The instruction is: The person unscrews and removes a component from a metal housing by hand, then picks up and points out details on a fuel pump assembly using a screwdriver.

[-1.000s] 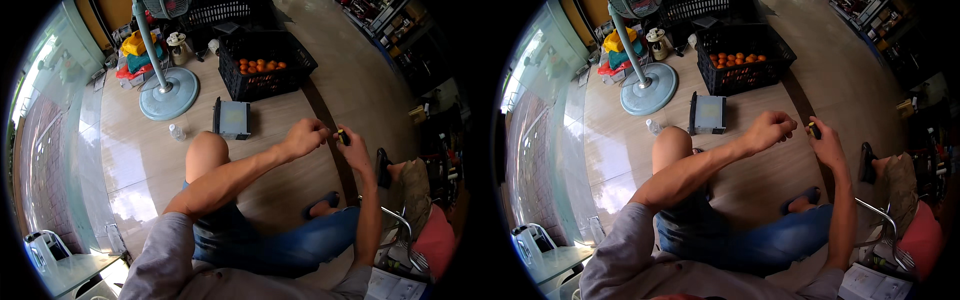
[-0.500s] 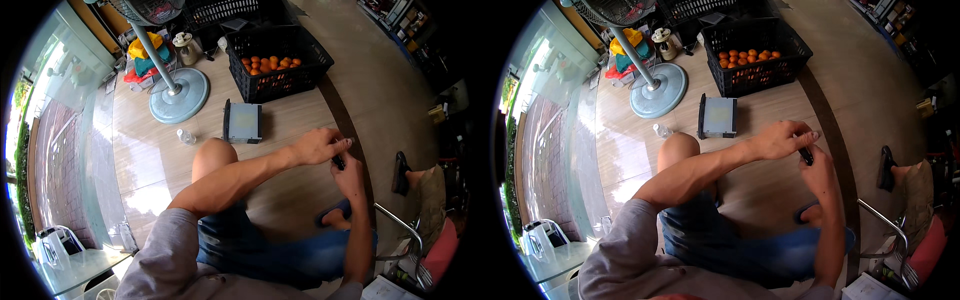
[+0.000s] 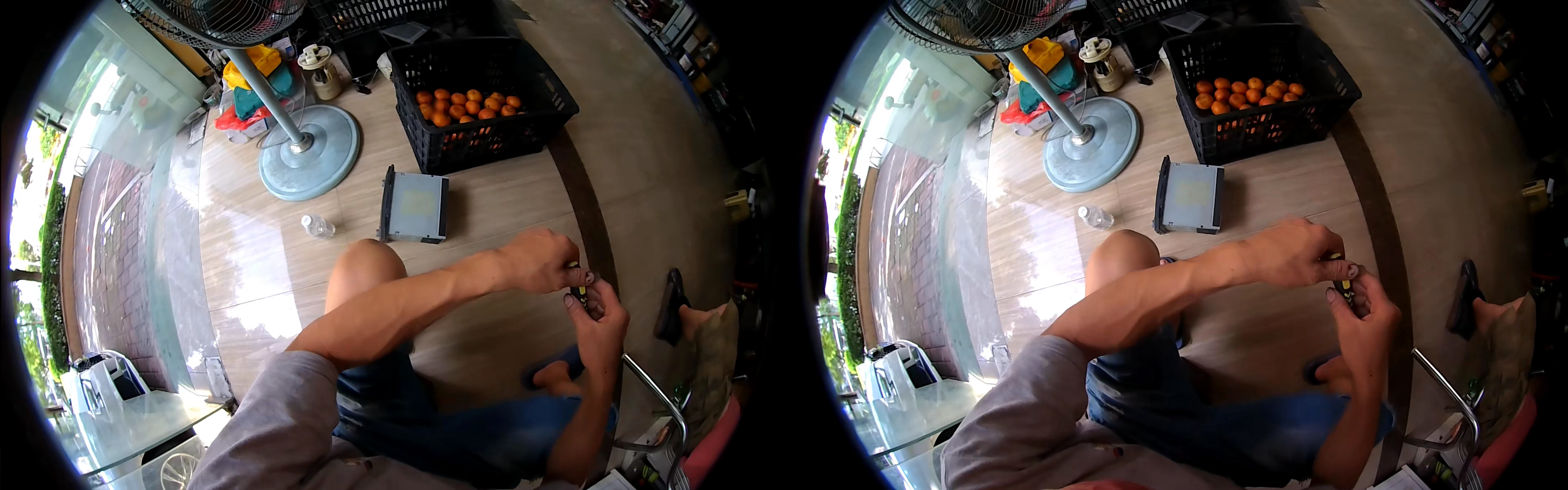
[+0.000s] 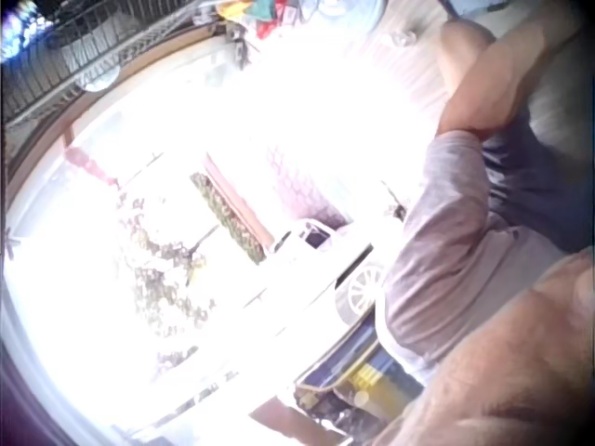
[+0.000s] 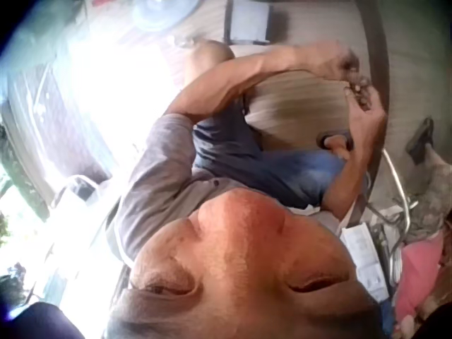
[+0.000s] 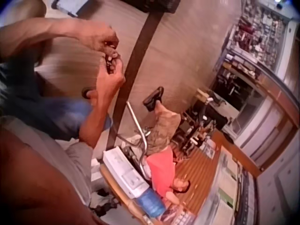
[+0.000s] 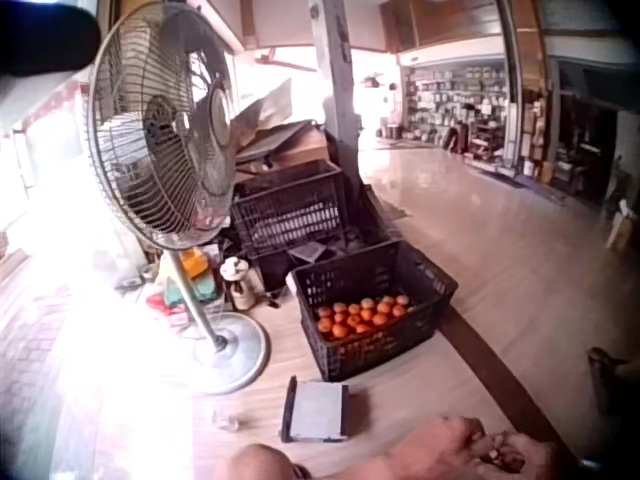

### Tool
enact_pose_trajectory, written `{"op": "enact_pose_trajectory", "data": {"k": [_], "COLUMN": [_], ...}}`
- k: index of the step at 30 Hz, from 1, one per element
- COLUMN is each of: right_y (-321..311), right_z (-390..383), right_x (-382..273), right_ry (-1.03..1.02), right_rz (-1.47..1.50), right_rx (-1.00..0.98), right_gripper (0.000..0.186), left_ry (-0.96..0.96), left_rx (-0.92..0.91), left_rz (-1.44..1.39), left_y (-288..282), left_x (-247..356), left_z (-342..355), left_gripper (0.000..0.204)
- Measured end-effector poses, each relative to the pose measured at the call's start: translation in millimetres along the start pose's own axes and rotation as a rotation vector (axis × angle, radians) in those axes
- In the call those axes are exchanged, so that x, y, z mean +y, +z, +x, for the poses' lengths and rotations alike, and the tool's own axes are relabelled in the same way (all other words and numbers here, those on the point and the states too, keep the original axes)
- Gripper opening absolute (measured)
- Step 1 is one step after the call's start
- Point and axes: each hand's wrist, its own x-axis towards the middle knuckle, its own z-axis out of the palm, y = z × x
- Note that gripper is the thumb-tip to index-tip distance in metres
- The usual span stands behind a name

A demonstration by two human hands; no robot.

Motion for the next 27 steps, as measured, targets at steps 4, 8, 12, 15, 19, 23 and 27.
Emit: {"op": "enact_pose_trajectory", "data": {"k": [4, 8, 12, 15, 19, 23, 27], "right_y": [-5.4, -8.7, -12.4, -17.3, -15.3, -19.6, -24.5], "right_z": [1.9, 5.0, 6.0, 2.7, -0.8, 0.6, -0.4], "right_x": [0.9, -1.2, 20.9, 16.5, 19.3, 9.7, 10.9], "right_ry": [-0.007, -0.018, -0.021, 0.006, -0.030, -0.029, -0.012], "right_rz": [-0.138, -0.316, -0.208, -0.218, -0.197, -0.105, 0.045], "right_rx": [-0.087, -0.098, 0.007, 0.000, 0.003, 0.043, 0.120], "right_gripper": [0.030, 0.029, 0.027, 0.026, 0.025, 0.027, 0.028], "left_ry": [-0.014, -0.033, -0.118, -0.143, -0.167, -0.174, -0.157], "left_rx": [0.033, 0.222, 0.369, 0.423, 0.452, 0.457, 0.472], "left_rz": [-0.055, -0.170, -0.354, -0.426, -0.448, -0.449, -0.412], "left_y": [3.0, 0.5, -11.1, -18.5, -16.4, -18.6, -8.0], "left_x": [-3.5, -6.0, -1.5, -3.7, -10.0, -6.4, -13.8], "left_z": [-0.1, 3.3, 5.0, 6.1, 7.8, 8.3, 10.2], "left_gripper": [0.053, 0.054, 0.049, 0.049, 0.049, 0.047, 0.045]}}
